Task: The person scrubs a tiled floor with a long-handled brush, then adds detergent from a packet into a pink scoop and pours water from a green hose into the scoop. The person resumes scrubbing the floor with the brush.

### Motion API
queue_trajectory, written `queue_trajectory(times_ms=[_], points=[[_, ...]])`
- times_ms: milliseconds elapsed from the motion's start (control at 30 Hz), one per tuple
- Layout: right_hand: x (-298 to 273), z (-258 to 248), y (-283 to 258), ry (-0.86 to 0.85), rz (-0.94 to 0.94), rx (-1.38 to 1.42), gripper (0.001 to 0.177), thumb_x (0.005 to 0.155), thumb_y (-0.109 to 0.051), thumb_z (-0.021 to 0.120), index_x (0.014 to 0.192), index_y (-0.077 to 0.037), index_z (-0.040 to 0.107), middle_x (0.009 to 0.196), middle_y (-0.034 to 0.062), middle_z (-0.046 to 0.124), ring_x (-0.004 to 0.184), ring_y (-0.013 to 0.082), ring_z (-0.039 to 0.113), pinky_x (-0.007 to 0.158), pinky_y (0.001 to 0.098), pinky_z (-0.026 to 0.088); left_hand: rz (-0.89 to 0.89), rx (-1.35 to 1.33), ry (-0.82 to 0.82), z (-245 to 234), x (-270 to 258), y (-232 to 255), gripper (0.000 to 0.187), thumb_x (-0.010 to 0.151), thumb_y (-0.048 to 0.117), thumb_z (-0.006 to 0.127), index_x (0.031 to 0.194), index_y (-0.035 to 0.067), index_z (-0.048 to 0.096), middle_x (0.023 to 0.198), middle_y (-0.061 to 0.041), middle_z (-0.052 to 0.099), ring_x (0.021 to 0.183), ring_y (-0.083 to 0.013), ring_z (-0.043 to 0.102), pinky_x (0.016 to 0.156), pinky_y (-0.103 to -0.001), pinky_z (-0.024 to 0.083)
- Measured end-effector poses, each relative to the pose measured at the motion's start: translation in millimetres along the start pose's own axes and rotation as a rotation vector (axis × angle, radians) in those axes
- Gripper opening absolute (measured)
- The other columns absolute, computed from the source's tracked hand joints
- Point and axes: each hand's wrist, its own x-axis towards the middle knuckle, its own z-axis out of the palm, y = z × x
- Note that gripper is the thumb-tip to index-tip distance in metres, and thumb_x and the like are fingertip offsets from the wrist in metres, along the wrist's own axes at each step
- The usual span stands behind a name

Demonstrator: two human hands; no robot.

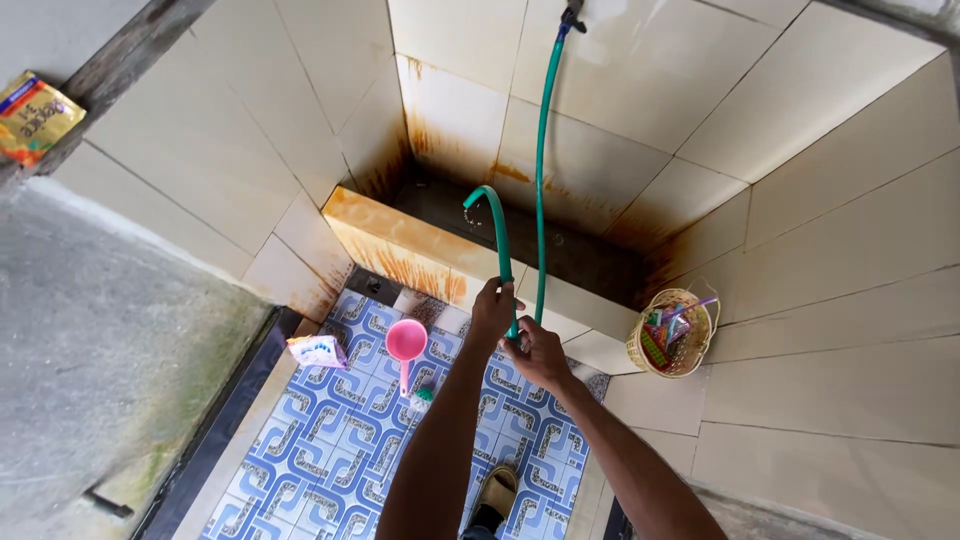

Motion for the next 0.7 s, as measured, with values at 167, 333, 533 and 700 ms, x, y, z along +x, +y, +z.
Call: queue_trajectory(times_ms=[167,333,533,700], points=[[-14,21,-11,-0.236,0.413,0.352,0.055,0.094,-0.057,0.063,0.124,-0.011,0.065,0.106,0.0198,0.077,0.084,0.0257,0.072,0.065,0.0390,0.053,0.048,0.015,0.028,-36,-42,-67,0.034,0.108,0.033,0.044,0.127,0.013,0.063,0.082,-0.005,0.077,0.079,-0.0194,0.067,0.078,-0.035,0.050],[-6,52,-60,-0.127,0.525,0.696,0.095,0.102,-0.077,0.034,0.153,0.002,0.043,0.132,0.0277,0.064,0.114,0.0391,0.062,0.096,0.0481,0.048,0.034,0.028,-0.118,-61,-114,-101,0.032,0.107,0.029,0.042,0.130,0.015,0.060,0.099,-0.009,0.077,0.093,-0.0269,0.069,0.084,-0.042,0.051],[16,89,-68,-0.043,0.595,0.818,0.075,0.102,-0.061,0.057,0.149,-0.005,0.043,0.128,0.0173,0.072,0.086,0.0254,0.077,0.075,0.0404,0.065,0.060,0.058,-0.227,-47,-168,-192,0.028,0.109,0.029,0.043,0.128,0.014,0.057,0.111,-0.018,0.073,0.105,-0.0454,0.066,0.092,-0.059,0.048],[2,121,-49,-0.046,0.563,0.712,0.040,0.107,-0.037,0.055,0.137,-0.011,0.057,0.098,0.0149,0.074,0.053,0.0185,0.064,0.046,0.0320,0.054,-0.053,0.012,-0.284,-47,-189,-240,0.030,0.110,0.026,0.041,0.132,0.015,0.057,0.127,-0.020,0.069,0.122,-0.0475,0.061,0.102,-0.062,0.045]])
